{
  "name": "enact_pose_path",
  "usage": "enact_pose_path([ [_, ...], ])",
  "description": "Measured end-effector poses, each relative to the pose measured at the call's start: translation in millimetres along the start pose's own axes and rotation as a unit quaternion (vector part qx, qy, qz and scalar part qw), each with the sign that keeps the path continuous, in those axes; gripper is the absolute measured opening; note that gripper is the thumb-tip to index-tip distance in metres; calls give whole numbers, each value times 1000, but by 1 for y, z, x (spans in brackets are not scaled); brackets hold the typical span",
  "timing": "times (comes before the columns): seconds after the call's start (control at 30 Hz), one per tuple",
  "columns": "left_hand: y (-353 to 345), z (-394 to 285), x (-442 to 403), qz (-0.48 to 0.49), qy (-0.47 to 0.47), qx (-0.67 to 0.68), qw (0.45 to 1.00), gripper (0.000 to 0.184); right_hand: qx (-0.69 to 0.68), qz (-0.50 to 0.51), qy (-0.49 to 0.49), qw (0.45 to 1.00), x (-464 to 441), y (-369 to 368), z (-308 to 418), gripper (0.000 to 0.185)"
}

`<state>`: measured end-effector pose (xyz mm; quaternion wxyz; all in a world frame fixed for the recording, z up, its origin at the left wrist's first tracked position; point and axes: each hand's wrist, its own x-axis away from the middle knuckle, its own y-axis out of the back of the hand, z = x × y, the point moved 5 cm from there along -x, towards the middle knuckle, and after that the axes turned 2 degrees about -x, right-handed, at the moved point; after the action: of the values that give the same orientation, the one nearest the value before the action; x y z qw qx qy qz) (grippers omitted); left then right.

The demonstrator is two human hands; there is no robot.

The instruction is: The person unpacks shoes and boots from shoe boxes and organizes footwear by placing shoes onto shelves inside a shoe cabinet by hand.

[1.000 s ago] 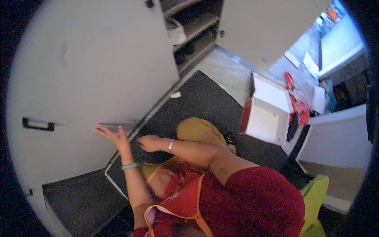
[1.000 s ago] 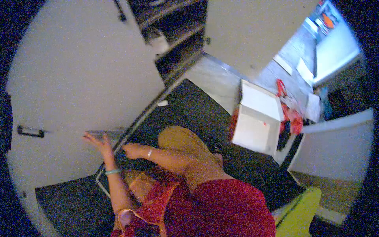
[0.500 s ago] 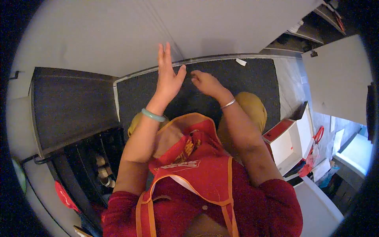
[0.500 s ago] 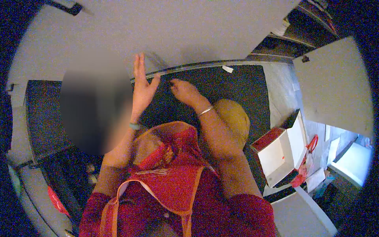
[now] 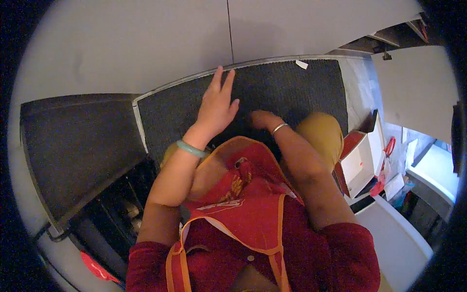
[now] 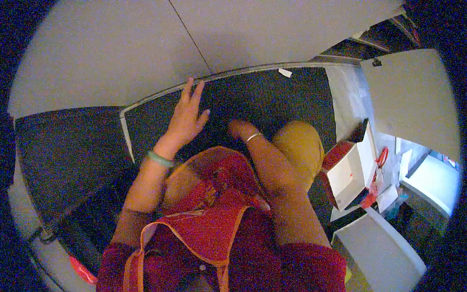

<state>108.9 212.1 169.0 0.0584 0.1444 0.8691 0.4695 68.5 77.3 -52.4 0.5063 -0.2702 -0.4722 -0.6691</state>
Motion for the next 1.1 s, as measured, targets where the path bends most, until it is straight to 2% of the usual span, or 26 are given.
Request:
enact_pose_path([
  [0.03, -5, 2, -2, 1, -5, 6, 1000, 67, -2, -1, -8, 1000, 4, -4, -2, 37],
  [0.1, -20, -3, -3, 5, -75, -18, 997, 67, -2, -36, -29, 999, 12, -20, -5, 36],
  [0.17, -31, -18, -8, 45, -63, -19, 997, 64, -12, -88, -65, 994, 15, -41, -12, 36],
  [0.23, -53, -31, -6, 70, -143, -45, 986, 63, -27, -151, -106, 983, 12, -60, -14, 36],
  [0.27, -66, -37, -4, 74, -150, -42, 985, 63, -36, -182, -127, 974, 11, -68, -16, 36],
  [0.33, -103, -53, 5, 127, -232, -93, 960, 59, -58, -236, -158, 957, 11, -77, -20, 36],
  [0.43, -163, -59, 34, 290, -298, -157, 896, 51, -88, -293, -182, 935, 15, -92, -25, 36],
  [0.47, -195, -51, 39, 338, -281, -157, 884, 50, -97, -309, -184, 928, 19, -97, -28, 36],
  [0.53, -239, -19, 45, 398, -92, -95, 908, 54, -106, -327, -186, 920, 23, -112, -35, 35],
  [0.6, -323, 42, 80, 403, -57, -77, 910, 49, -95, -311, -193, 926, 32, -123, -36, 35],
  [0.63, -322, 53, 69, 404, -68, -79, 909, 49, -85, -260, -212, 938, 38, -123, -32, 37],
  [0.7, -330, 55, 64, 589, -107, 57, 799, 46, -77, -307, -209, 925, 53, -117, -27, 36],
  [0.73, -273, 33, 40, 519, -26, -40, 853, 49, -182, -300, -213, 912, 66, -97, -25, 36],
  [0.77, -272, 28, 30, 516, -49, -47, 854, 49, -284, -296, -214, 887, 80, -76, -26, 37],
  [0.8, -275, 25, 18, 500, 20, 125, 857, 53, -286, -316, -229, 875, 91, -55, -30, 37],
  [0.83, -269, 13, 3, 473, 86, 294, 826, 58, -316, -367, -211, 849, 104, -30, -34, 36],
  [0.87, -263, 3, -7, 477, 59, 292, 827, 58, -343, -417, -191, 820, 119, -6, -38, 36],
  [0.9, -236, -9, -13, 435, 140, 417, 786, 63, -340, -435, -202, 809, 141, 19, -35, 36],
  [0.93, -207, -21, -19, 382, 221, 533, 722, 67, -346, -456, -162, 804, 167, 51, -24, 36],
  [0.97, -176, -39, -23, 385, 206, 534, 725, 67, -350, -474, -120, 799, 190, 75, -11, 36],
  [1.0, -150, -54, -21, 387, 263, 574, 672, 70, -345, -484, -122, 795, 211, 91, -3, 36],
  [1.03, -140, -67, -25, 386, 316, 611, 614, 73, -284, -458, -89, 838, 228, 111, 6, 37],
  [1.07, -134, -71, -25, 387, 305, 611, 619, 73, -224, -429, -55, 873, 239, 125, 16, 38],
  [1.1, -139, -75, -16, 392, 325, 656, 557, 72, -220, -435, -56, 872, 238, 125, 9, 38],
])
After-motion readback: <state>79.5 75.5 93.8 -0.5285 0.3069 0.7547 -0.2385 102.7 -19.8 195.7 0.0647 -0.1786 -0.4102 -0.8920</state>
